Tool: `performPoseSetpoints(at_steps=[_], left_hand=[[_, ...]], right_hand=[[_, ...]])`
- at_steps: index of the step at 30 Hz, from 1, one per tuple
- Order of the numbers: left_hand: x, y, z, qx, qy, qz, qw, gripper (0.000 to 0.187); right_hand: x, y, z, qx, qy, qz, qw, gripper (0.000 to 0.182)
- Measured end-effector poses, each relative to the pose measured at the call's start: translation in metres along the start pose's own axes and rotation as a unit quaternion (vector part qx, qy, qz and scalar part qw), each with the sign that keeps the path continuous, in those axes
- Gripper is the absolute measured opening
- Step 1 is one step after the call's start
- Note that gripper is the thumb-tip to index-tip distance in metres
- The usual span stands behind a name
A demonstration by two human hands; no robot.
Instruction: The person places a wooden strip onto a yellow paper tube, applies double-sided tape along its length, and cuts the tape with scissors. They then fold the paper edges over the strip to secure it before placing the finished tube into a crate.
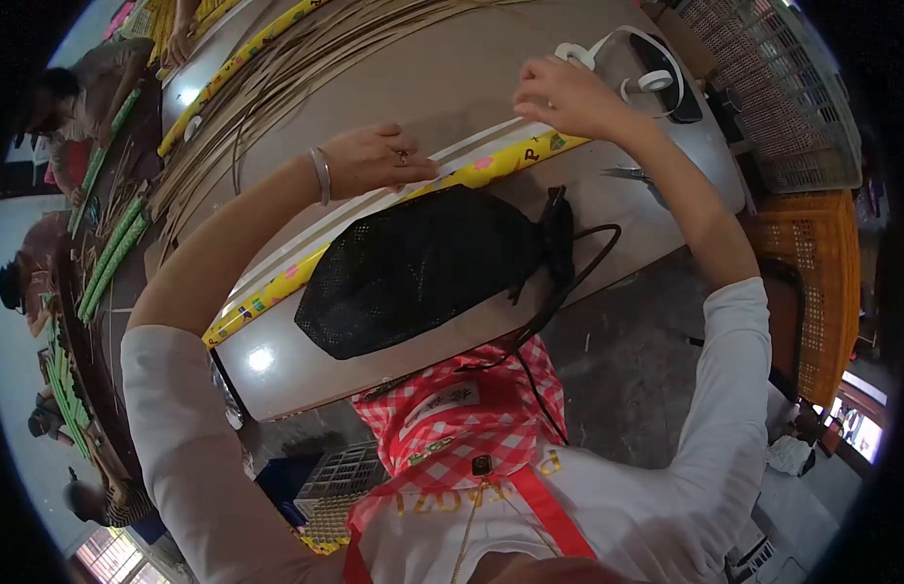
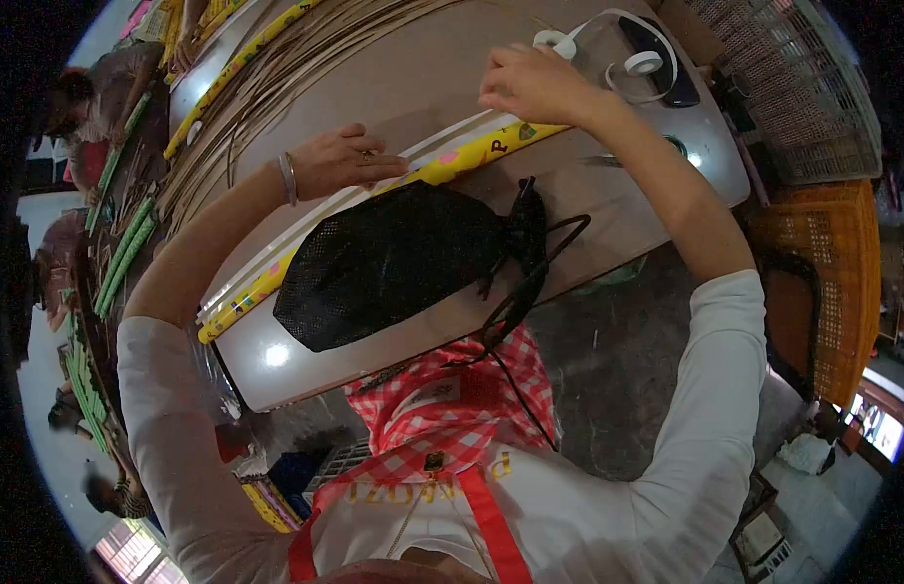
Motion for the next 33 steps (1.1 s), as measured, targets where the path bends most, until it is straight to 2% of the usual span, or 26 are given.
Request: performPoseSetpoints(at_steps=[1, 4, 8, 11, 13, 22, 26, 33], left_hand=[[0.002, 0.0, -0.001, 0.0, 0.006, -0.016, 1.0, 0.046], [0.006, -0.001, -0.002, 0.004, -0.016, 0.027, 1.0, 0.051], [0.007, -0.002, -0.004, -0.006, -0.038, 0.017, 0.999, 0.05], [0.01, -0.002, -0.004, -0.011, -0.038, 0.014, 0.999, 0.049], [0.012, -0.002, -0.005, -0.014, -0.042, 0.024, 0.999, 0.048], [0.013, -0.005, -0.006, -0.007, -0.027, 0.064, 0.998, 0.046], [0.011, -0.006, -0.006, -0.013, -0.04, 0.048, 0.998, 0.047], [0.009, -0.004, -0.005, -0.003, -0.042, 0.044, 0.998, 0.049]], right_hand=[[0.006, 0.002, -0.002, 0.029, -0.029, -0.059, 0.997, 0.021], [0.017, 0.002, 0.001, 0.043, -0.051, -0.099, 0.993, 0.024], [0.018, -0.001, 0.004, 0.019, -0.061, -0.095, 0.993, 0.027], [0.016, -0.002, 0.008, 0.031, -0.026, -0.082, 0.996, 0.025], [0.017, -0.004, 0.011, 0.071, -0.023, -0.121, 0.99, 0.023], [0.025, -0.001, 0.006, 0.099, -0.075, -0.126, 0.984, 0.024], [0.026, -0.001, 0.007, 0.088, -0.084, -0.097, 0.988, 0.025], [0.021, 0.003, 0.004, 0.129, -0.089, -0.154, 0.976, 0.025]])
Point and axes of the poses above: each hand's wrist, its own y-axis towards the middle knuckle, its own x-axis out of the palm, z = x × y, the point moved 4 cm from there along y, towards the middle knuckle, and after that the axes turned 1 degree about -z, right-handed, at the moved point
